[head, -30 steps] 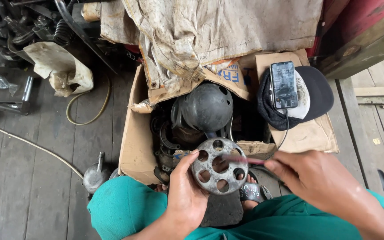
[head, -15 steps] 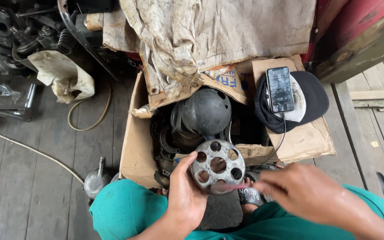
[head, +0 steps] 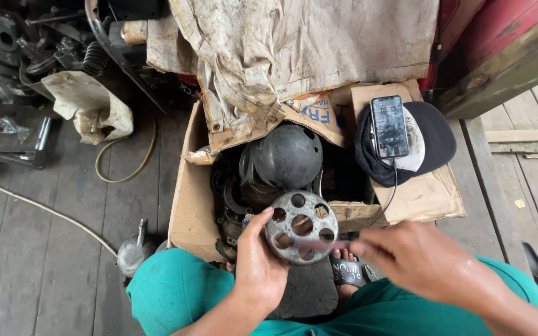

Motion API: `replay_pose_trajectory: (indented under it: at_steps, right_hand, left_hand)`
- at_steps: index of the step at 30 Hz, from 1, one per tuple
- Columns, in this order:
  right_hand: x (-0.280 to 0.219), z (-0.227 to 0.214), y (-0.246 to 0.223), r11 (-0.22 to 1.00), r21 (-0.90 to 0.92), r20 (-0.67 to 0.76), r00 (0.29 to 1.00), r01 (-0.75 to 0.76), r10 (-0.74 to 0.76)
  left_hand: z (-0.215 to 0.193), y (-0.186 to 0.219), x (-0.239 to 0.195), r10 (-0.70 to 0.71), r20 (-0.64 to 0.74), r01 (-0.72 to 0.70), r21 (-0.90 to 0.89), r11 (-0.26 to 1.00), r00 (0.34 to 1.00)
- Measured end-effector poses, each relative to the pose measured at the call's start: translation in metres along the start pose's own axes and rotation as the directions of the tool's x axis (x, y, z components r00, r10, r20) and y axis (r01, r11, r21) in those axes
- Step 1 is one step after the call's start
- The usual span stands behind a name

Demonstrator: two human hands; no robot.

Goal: Scrubbing a circular metal component with a toothbrush to remove dirt or grease.

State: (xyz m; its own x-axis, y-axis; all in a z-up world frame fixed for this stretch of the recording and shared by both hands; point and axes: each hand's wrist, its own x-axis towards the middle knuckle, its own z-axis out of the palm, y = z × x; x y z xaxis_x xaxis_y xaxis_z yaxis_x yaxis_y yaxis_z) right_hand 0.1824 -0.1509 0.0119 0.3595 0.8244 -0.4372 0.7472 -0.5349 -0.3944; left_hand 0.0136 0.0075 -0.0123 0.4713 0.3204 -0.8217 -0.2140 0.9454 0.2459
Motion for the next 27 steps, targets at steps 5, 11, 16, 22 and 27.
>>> replay_pose_trajectory:
  at_steps: [5, 11, 16, 22, 27]
  right_hand:
    - [0.008, -0.012, -0.003, 0.985, -0.13, 0.0, 0.993, -0.114, 0.115]
    - [0.011, -0.016, -0.011, 0.981, -0.157, 0.058, 0.991, -0.114, 0.124]
    - [0.011, -0.018, -0.01, 0.961, -0.213, -0.134, 0.979, -0.178, 0.152]
    - [0.009, -0.027, -0.018, 0.943, -0.206, 0.158, 0.943, -0.26, 0.295]
    - [0.004, -0.012, -0.013, 0.996, -0.058, 0.091, 0.993, -0.074, 0.08]
  left_hand:
    - [0.001, -0.001, 0.003, 0.015, 0.002, -0.015, -0.029, 0.999, 1.0]
    - [-0.004, -0.004, 0.013, 0.048, 0.021, -0.047, -0.045, 0.998, 0.999]
    - [-0.005, -0.004, 0.013, 0.047, 0.032, -0.045, -0.049, 0.998, 0.998]
    - [-0.004, -0.001, 0.01, 0.076, 0.051, -0.074, -0.055, 0.996, 0.996]
    - [-0.003, -0.001, 0.006, 0.07, 0.051, -0.066, -0.068, 0.996, 0.996]
